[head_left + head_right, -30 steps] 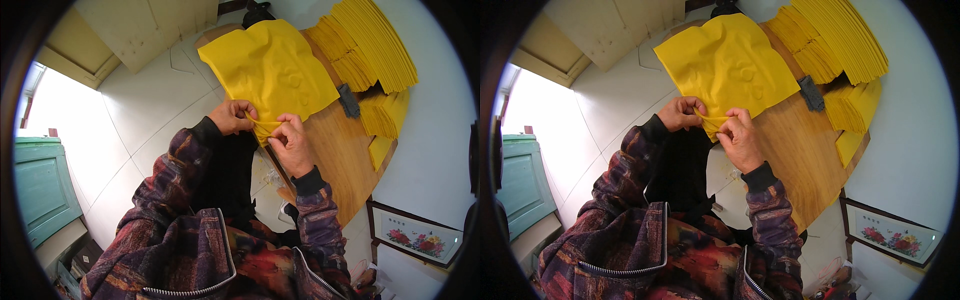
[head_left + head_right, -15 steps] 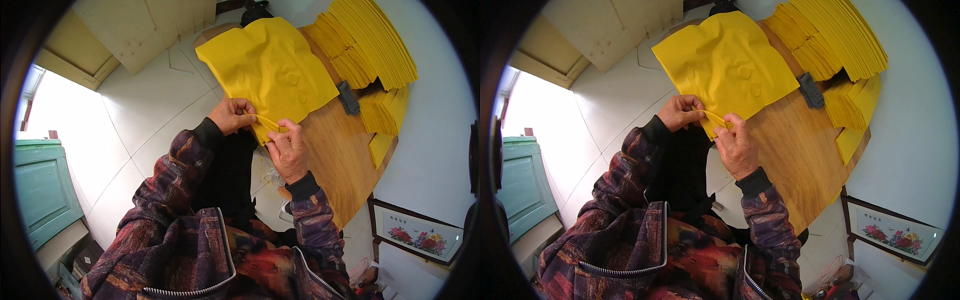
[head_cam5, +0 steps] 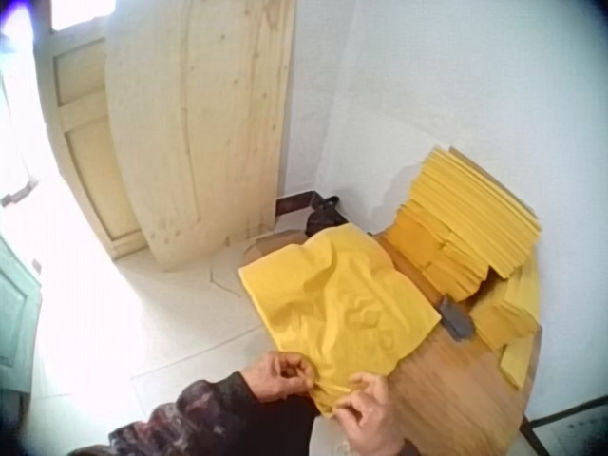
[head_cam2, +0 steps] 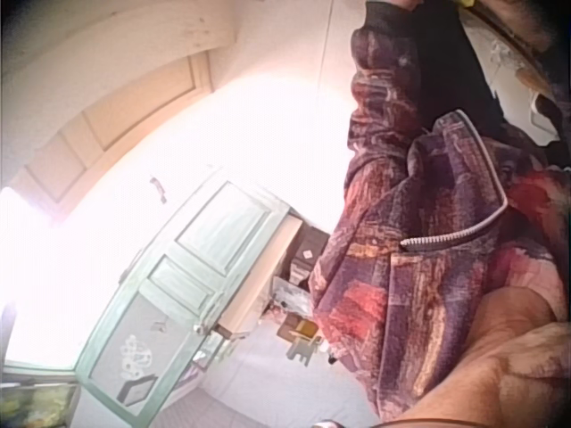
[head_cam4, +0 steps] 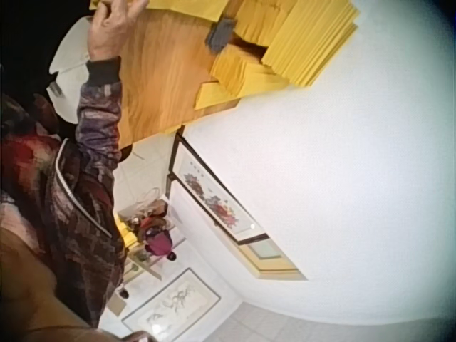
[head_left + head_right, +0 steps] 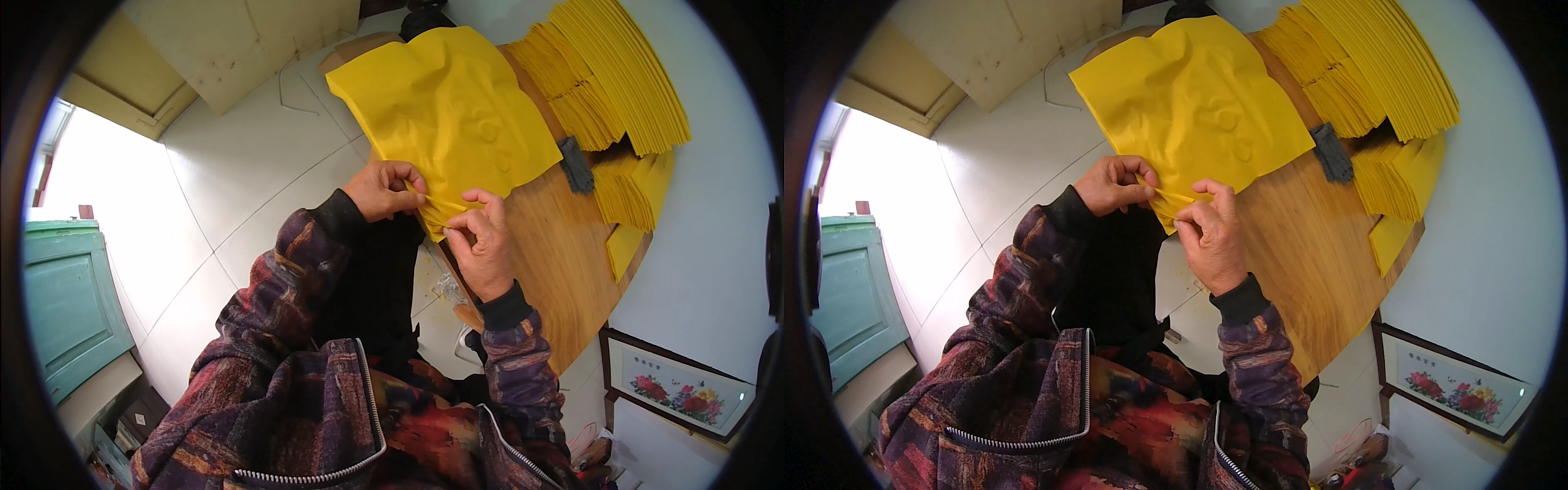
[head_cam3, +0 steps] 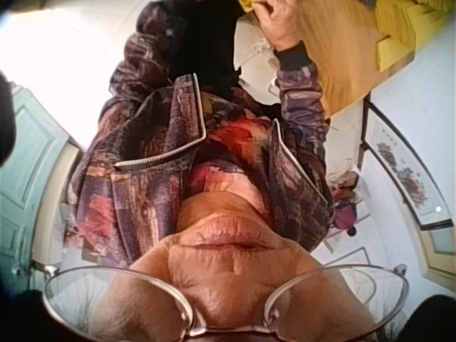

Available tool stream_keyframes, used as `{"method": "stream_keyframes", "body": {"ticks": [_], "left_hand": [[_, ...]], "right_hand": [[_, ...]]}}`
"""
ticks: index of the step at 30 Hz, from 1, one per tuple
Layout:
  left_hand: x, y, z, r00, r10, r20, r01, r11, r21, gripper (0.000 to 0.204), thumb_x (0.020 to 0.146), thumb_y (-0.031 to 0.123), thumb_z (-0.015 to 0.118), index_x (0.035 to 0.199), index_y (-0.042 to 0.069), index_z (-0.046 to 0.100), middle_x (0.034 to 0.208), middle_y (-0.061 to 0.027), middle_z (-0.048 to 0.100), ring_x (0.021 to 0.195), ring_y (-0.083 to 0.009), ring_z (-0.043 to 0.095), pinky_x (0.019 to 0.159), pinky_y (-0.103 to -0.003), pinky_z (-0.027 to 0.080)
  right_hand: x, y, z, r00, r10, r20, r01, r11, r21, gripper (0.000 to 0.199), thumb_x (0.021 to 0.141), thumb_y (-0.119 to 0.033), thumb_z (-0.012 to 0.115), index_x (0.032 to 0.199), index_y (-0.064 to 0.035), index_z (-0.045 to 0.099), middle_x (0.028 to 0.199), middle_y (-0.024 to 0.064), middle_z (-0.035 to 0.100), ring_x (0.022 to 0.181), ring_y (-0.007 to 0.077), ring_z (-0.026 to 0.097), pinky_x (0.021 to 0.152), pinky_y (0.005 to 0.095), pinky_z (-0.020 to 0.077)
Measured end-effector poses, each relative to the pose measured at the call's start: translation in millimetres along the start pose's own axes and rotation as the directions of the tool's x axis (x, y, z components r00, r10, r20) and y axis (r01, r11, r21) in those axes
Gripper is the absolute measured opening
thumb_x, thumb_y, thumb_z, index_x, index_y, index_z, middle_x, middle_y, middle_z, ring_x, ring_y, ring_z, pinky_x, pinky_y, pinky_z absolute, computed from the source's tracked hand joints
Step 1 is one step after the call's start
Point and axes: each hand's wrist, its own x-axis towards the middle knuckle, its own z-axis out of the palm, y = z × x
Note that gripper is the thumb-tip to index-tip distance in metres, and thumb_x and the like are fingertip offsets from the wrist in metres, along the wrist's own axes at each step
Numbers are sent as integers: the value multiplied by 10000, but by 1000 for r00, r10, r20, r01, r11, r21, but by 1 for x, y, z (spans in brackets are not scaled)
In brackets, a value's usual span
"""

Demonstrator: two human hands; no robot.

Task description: The person folds yellow paper sheets on a wooden table, smoothing each fold with both hands. They repeatedly pick up sheets, fold them in half, press the crease, and place them into a growing stack. A small dark cloth is used to wipe the table surface between folds.

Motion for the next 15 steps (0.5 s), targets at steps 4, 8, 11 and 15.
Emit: {"method": "stream_keyframes", "body": {"ticks": [4,8,11,15], "left_hand": [[1,-3,-3,997,59,45,-60,998,7,186,806,127,698,944,82,582,669,40,592,543,-33,500,469,-178,365],[1,-5,-2,998,58,34,-59,998,7,188,798,107,697,941,81,578,657,35,590,518,-36,483,465,-181,361],[1,-4,2,999,50,-2,-50,999,-12,151,809,106,683,916,81,580,663,21,615,510,-36,503,450,-184,361],[1,-2,6,998,-14,-66,17,998,54,99,845,143,657,896,90,591,718,15,650,584,-37,562,482,-181,386]], "right_hand": [[1,-2,-1,999,29,14,-29,999,16,162,742,92,668,801,-27,575,1142,100,476,780,147,552,645,250,466],[0,-2,-2,999,37,18,-38,999,13,162,737,88,673,798,-26,574,1140,104,477,780,153,556,642,251,466],[0,-1,-2,1000,-2,11,2,1000,-28,151,754,38,673,832,-41,571,1132,108,472,741,209,578,649,305,487],[-4,-2,2,997,-72,-37,66,988,-141,239,731,13,703,928,-63,590,1149,106,476,758,233,586,650,330,497]]}}
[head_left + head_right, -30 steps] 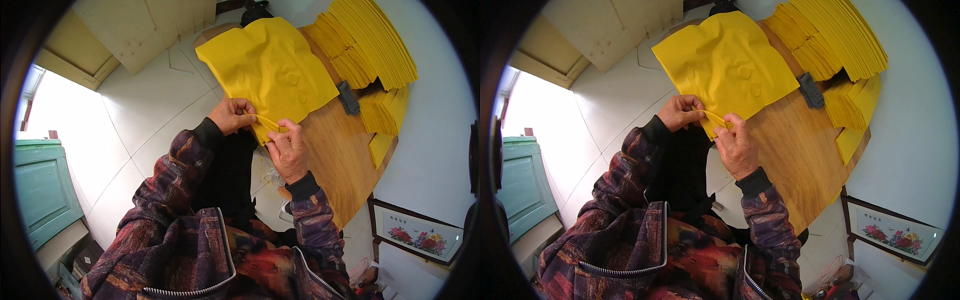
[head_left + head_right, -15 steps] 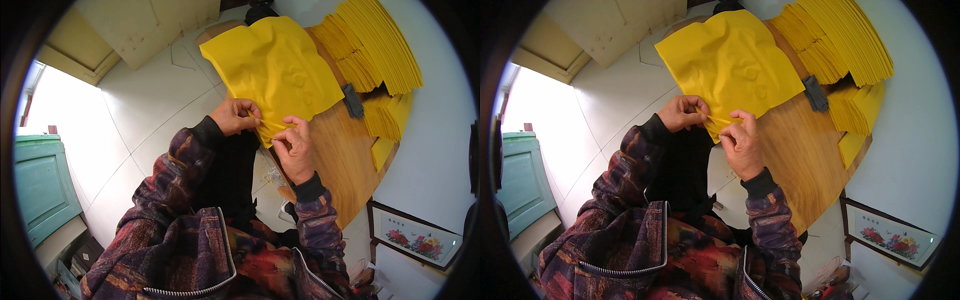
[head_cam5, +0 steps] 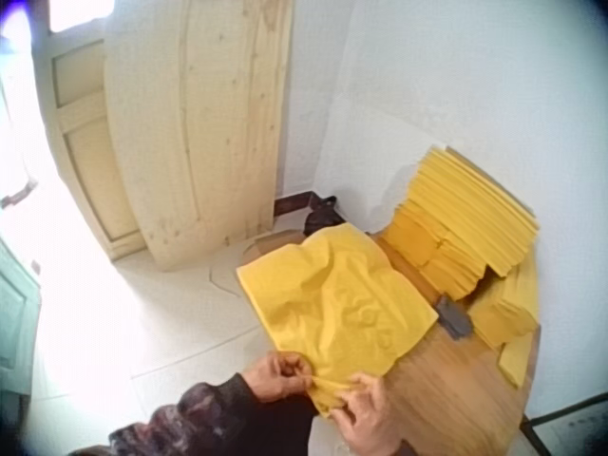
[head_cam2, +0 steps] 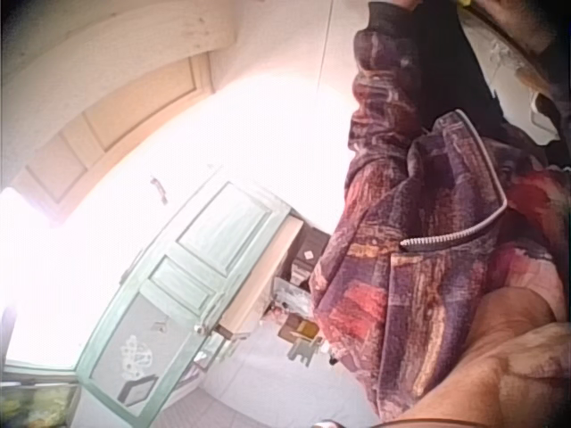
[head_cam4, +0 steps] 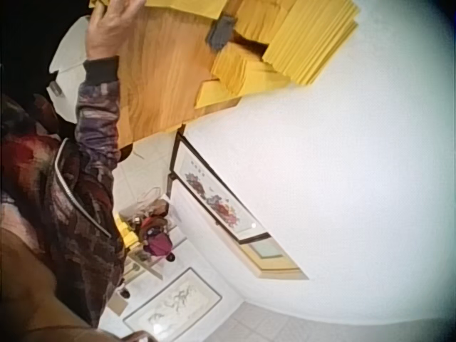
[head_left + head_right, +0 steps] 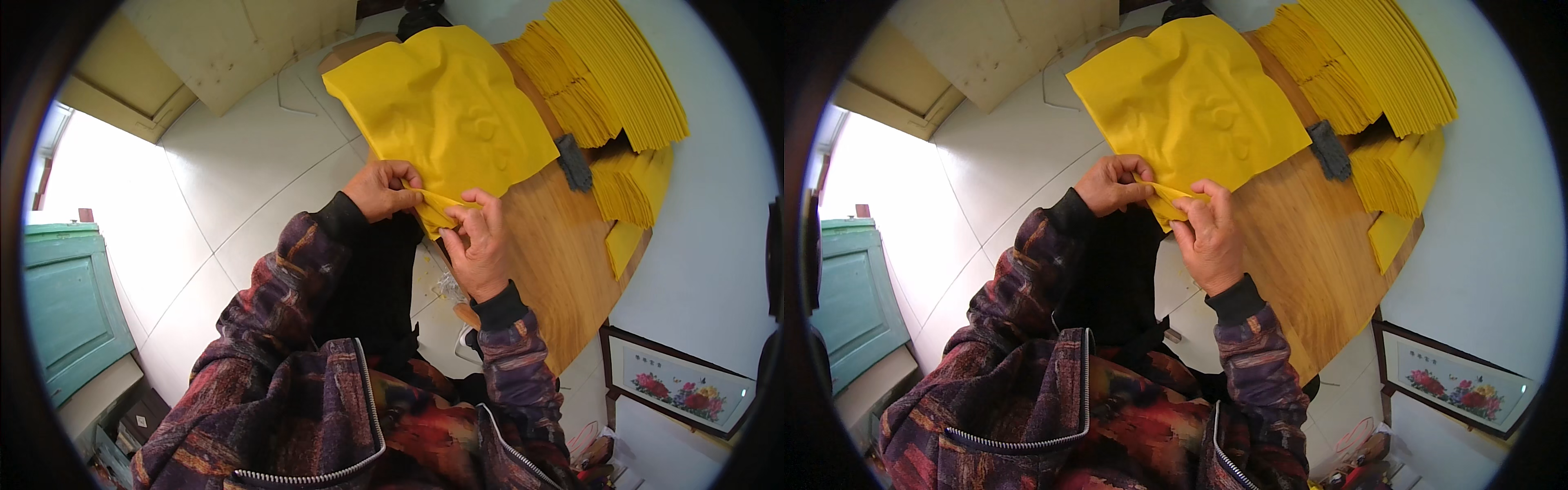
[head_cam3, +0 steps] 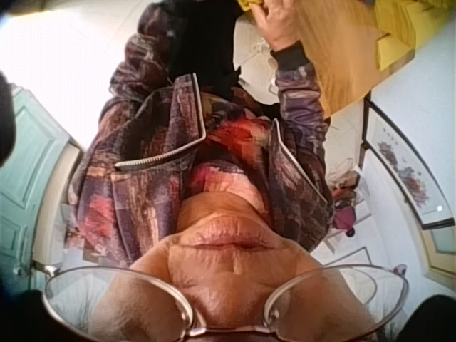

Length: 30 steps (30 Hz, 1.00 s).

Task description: The person folds yellow paper sheets on a wooden table, smoothing each fold with both hands. They repeatedly pick up sheets, fold them in half, press the crease, and place them into a growing stack. A small dark cloth is used to wipe the table surface between folds.

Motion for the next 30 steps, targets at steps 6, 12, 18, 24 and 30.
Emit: {"method": "stream_keyframes", "body": {"ticks": [6,12,18,24,30], "left_hand": [[-1,1,3,999,24,-43,-24,1000,0,130,860,190,671,880,88,592,720,10,654,614,-44,597,480,-178,392],[0,0,2,999,9,-34,-9,1000,1,143,861,204,675,882,89,593,728,7,658,602,-43,596,476,-173,389],[0,0,-2,1000,18,6,-18,1000,-6,141,861,203,669,899,90,592,736,11,658,621,-43,596,484,-177,388],[0,0,-7,997,20,74,-17,999,-41,151,854,173,660,950,81,589,765,6,659,650,-44,595,506,-181,396],[0,-2,-11,988,76,137,-67,995,-69,205,803,112,683,974,80,575,708,28,623,590,-31,531,496,-194,396]], "right_hand": [[-9,-1,2,990,-134,-47,126,981,-147,270,703,0,725,940,-83,625,1155,92,500,747,221,582,640,336,500],[-8,2,6,997,-76,-22,74,994,-81,165,709,0,720,840,-64,643,1132,84,524,719,206,571,636,329,495],[-1,3,5,1000,6,-5,-5,997,80,113,744,26,677,820,-39,622,1147,118,503,724,205,571,632,312,484],[6,-1,-3,985,146,88,-162,964,212,107,767,60,645,790,-26,584,1175,123,467,745,169,577,637,274,486],[8,-3,-5,980,167,112,-188,960,209,118,767,60,655,794,-22,575,1176,120,465,741,156,579,629,261,490]]}}
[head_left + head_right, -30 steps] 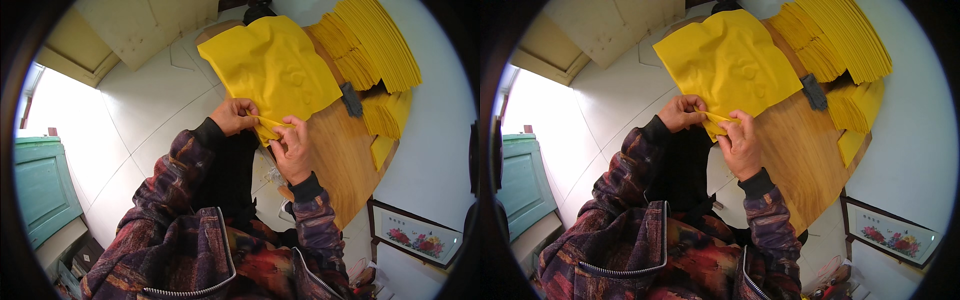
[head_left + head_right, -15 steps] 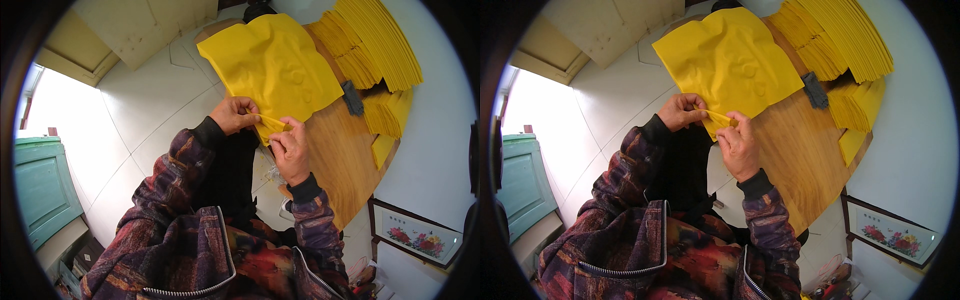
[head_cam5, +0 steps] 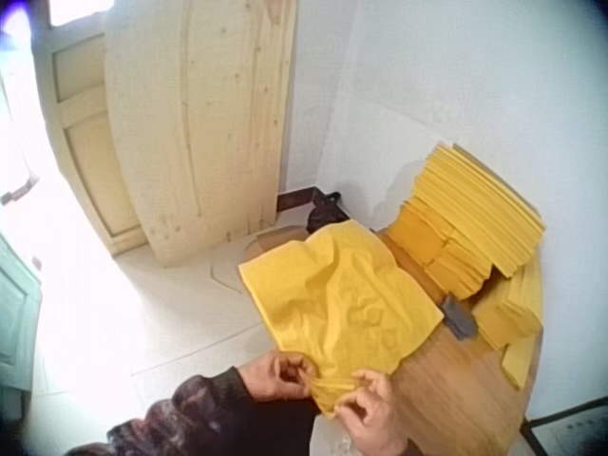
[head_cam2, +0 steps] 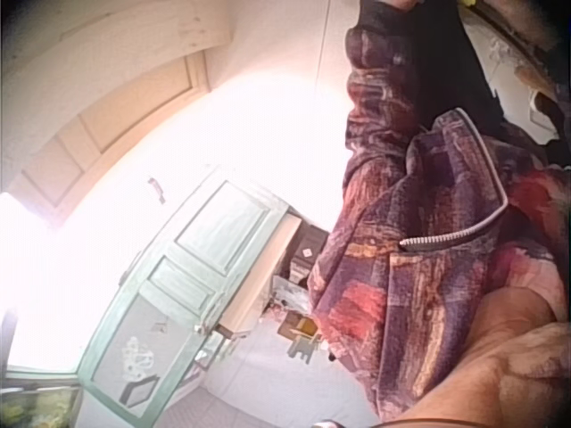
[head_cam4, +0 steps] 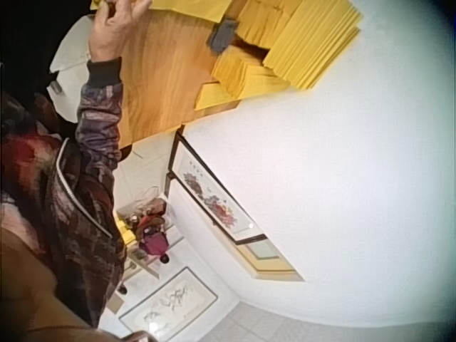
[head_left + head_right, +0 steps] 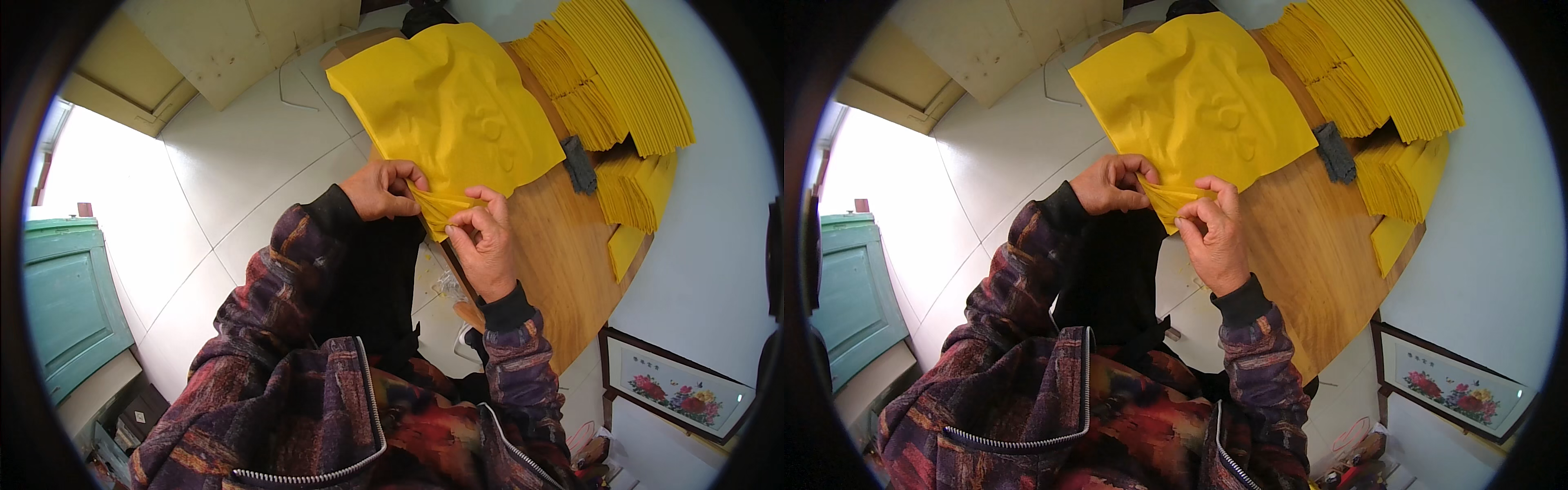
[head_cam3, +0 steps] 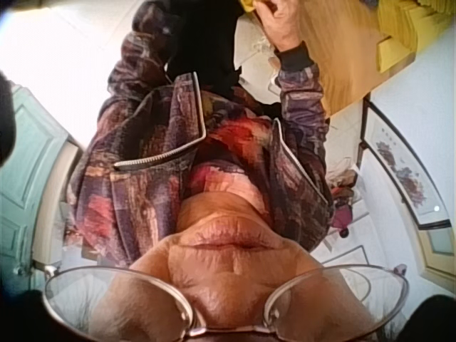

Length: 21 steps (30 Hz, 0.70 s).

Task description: The person folds yellow paper sheets on a wooden table, smoothing each fold with both hands. They repeatedly pick up sheets, fold them in half, press the crease, and place them into a growing stack. A small dark cloth is used to wipe the table surface between folds.

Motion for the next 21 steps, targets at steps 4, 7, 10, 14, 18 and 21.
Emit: {"method": "stream_keyframes", "body": {"ticks": [4,7,10,14,18,21], "left_hand": [[1,-1,2,1000,7,-18,-7,1000,-5,189,799,102,688,948,80,574,687,34,609,550,-32,513,476,-192,384],[2,0,7,997,-21,-75,23,999,32,143,823,121,671,925,80,579,702,23,631,557,-35,536,475,-185,382],[1,1,10,990,-56,-130,63,997,49,125,855,174,660,907,85,590,741,11,660,601,-40,577,493,-181,392],[0,2,14,985,-41,-167,52,997,61,147,875,226,656,889,91,599,757,11,663,630,-45,600,496,-177,394],[0,3,14,983,-47,-177,61,995,78,169,877,246,661,886,88,602,769,11,665,638,-45,604,497,-175,397],[0,3,14,984,-52,-173,65,996,66,170,875,247,664,886,89,602,767,8,665,640,-44,606,497,-174,396]], "right_hand": [[-1,1,0,1000,-10,-11,10,1000,-10,117,768,55,659,796,-25,579,1168,119,472,739,156,580,626,263,490],[-3,3,3,999,-36,-25,35,999,-32,139,756,49,668,832,-31,584,1158,119,479,734,180,583,632,280,495],[-5,6,7,989,-129,-78,117,982,-147,204,735,35,688,892,-44,585,1161,121,482,735,220,586,642,313,500],[-12,9,10,955,-268,-124,227,935,-274,300,711,11,712,969,-62,576,1179,124,486,750,255,591,654,349,503],[-15,10,10,957,-276,-90,237,923,-304,235,711,9,714,910,-57,609,1175,106,505,756,239,596,653,344,499],[-14,10,10,961,-269,-60,237,919,-316,176,718,12,707,863,-50,629,1159,95,517,754,232,595,652,344,498]]}}
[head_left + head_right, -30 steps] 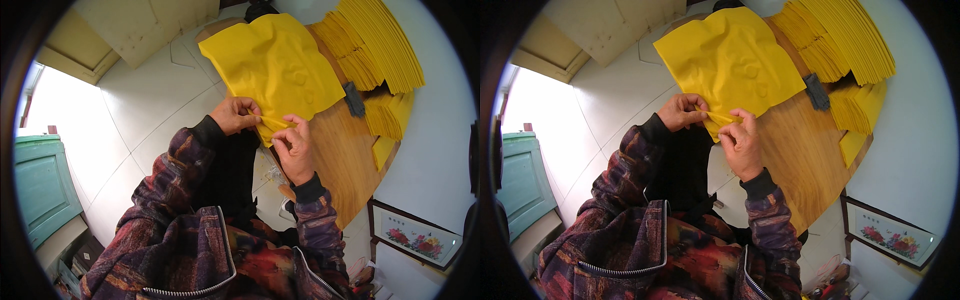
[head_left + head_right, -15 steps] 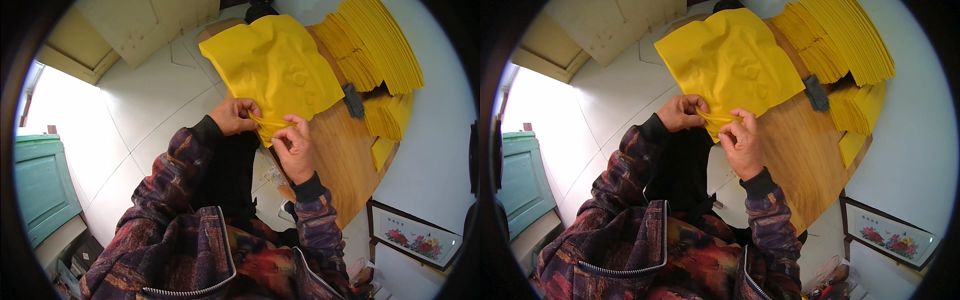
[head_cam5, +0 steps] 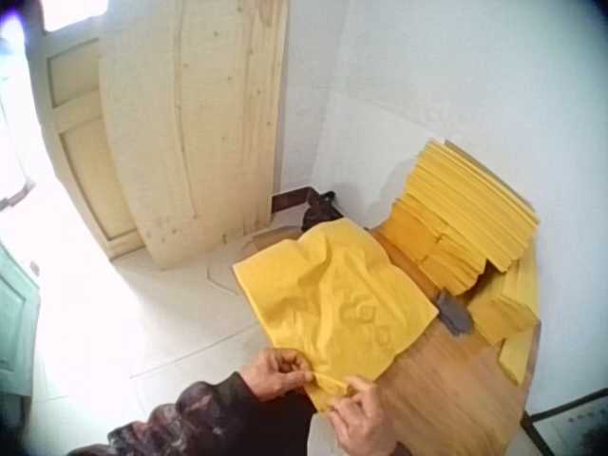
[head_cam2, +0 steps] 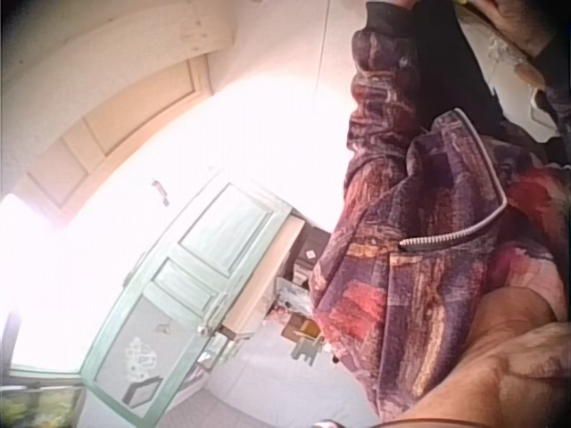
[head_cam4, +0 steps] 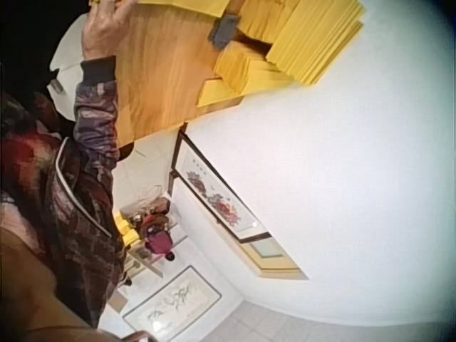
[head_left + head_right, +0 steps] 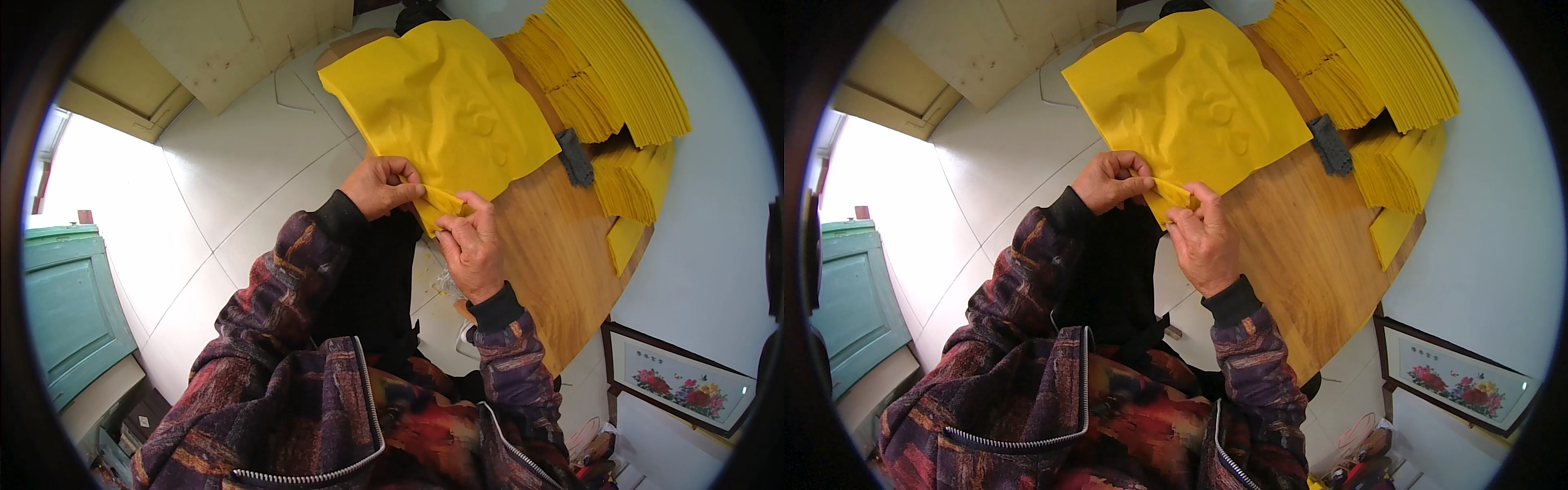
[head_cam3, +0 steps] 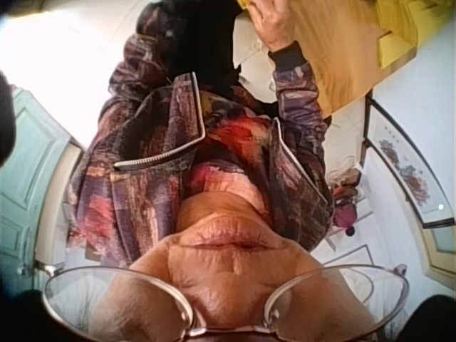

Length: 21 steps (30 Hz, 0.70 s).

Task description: The person folds yellow paper sheets on a wooden table, smoothing each fold with both hands. They repeatedly pick up sheets, fold them in half, press the crease, and place them into a growing stack. A small dark cloth is used to wipe the table surface between folds.

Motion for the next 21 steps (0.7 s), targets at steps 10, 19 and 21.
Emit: {"method": "stream_keyframes", "body": {"ticks": [10,19,21], "left_hand": [[1,-1,-7,996,10,88,-7,999,-39,152,872,214,660,927,88,595,764,7,659,654,-41,598,506,-176,389],[3,-4,-15,982,29,187,-12,996,-94,205,819,106,675,995,66,578,792,1,657,644,-45,575,531,-189,411],[3,-4,-16,975,55,213,-32,993,-112,232,800,68,679,1006,57,573,798,-3,658,624,-45,557,537,-189,416]], "right_hand": [[11,1,-3,984,163,72,-175,961,215,100,763,37,658,811,-31,603,1142,121,485,744,220,587,657,316,490],[16,-3,-8,961,238,142,-270,919,286,113,772,71,636,795,-23,578,1154,114,462,706,151,568,607,262,485],[17,-3,-8,961,237,141,-268,921,281,113,770,72,638,794,-19,575,1154,115,463,705,150,569,605,260,487]]}}
